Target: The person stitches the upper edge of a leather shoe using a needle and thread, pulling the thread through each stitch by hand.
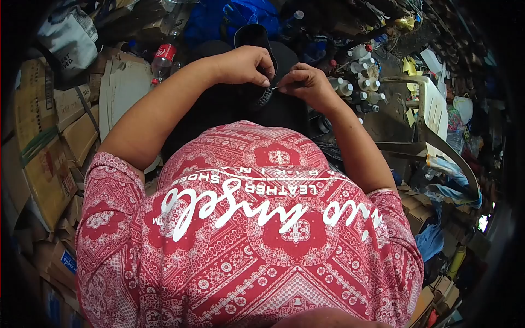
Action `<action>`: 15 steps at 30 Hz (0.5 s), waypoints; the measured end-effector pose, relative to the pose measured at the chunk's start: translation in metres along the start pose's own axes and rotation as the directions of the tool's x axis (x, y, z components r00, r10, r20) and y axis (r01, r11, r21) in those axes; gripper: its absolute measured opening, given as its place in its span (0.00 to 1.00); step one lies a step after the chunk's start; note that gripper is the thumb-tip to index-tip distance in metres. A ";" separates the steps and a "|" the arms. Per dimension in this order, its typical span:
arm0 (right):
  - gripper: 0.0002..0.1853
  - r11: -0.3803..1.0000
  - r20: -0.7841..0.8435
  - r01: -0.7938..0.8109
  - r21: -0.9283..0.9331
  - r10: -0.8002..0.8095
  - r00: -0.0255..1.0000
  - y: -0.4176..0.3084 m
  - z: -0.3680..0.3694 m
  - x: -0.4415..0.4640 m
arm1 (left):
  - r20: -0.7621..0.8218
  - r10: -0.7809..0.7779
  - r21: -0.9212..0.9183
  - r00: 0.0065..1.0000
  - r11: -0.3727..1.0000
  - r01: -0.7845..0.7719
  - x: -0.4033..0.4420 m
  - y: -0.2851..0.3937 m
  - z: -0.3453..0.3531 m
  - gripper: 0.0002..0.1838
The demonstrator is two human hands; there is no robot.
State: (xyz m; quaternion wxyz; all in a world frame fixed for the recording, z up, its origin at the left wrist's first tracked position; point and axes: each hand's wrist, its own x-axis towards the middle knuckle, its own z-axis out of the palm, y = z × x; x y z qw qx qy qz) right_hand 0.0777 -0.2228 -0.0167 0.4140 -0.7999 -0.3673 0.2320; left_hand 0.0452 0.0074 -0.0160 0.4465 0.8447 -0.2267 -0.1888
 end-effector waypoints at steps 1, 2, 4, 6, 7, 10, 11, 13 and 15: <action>0.09 1.000 -0.017 -0.002 0.014 0.002 1.000 0.000 0.002 -0.001 | -0.003 -0.021 -0.070 1.000 0.997 0.021 0.000 -0.003 0.001 0.13; 0.09 1.000 -0.034 -0.003 0.028 0.004 0.999 0.000 0.003 -0.002 | -0.004 -0.043 -0.139 0.999 0.989 0.042 -0.001 -0.004 0.001 0.13; 0.09 1.000 -0.052 0.012 0.006 -0.012 0.999 0.001 0.006 -0.003 | -0.009 -0.049 -0.195 0.999 0.980 0.047 -0.004 -0.007 0.002 0.12; 0.09 1.000 -0.072 0.026 -0.016 -0.027 0.997 0.001 0.008 -0.005 | -0.011 -0.054 -0.249 0.998 0.967 0.050 -0.006 -0.009 0.003 0.12; 0.09 1.000 -0.087 0.019 -0.017 -0.021 0.996 0.001 0.009 -0.006 | -0.013 -0.068 -0.298 0.998 0.953 0.062 -0.007 -0.010 0.004 0.12; 0.09 1.000 -0.088 -0.018 -0.010 0.017 0.996 0.001 0.009 -0.007 | -0.015 -0.084 -0.366 0.996 0.928 0.073 -0.009 -0.011 0.007 0.10; 0.09 0.999 -0.073 -0.048 -0.005 0.048 0.996 0.000 0.008 -0.007 | -0.020 -0.084 -0.387 0.996 0.919 0.070 -0.010 -0.011 0.007 0.09; 0.09 0.998 -0.062 -0.059 0.007 0.059 0.996 -0.001 0.007 -0.007 | -0.018 -0.088 -0.384 0.996 0.920 0.074 -0.009 -0.012 0.008 0.10; 0.09 0.997 -0.051 -0.070 0.019 0.071 0.996 -0.002 0.007 -0.006 | -0.017 -0.092 -0.382 0.996 0.921 0.079 -0.009 -0.013 0.007 0.10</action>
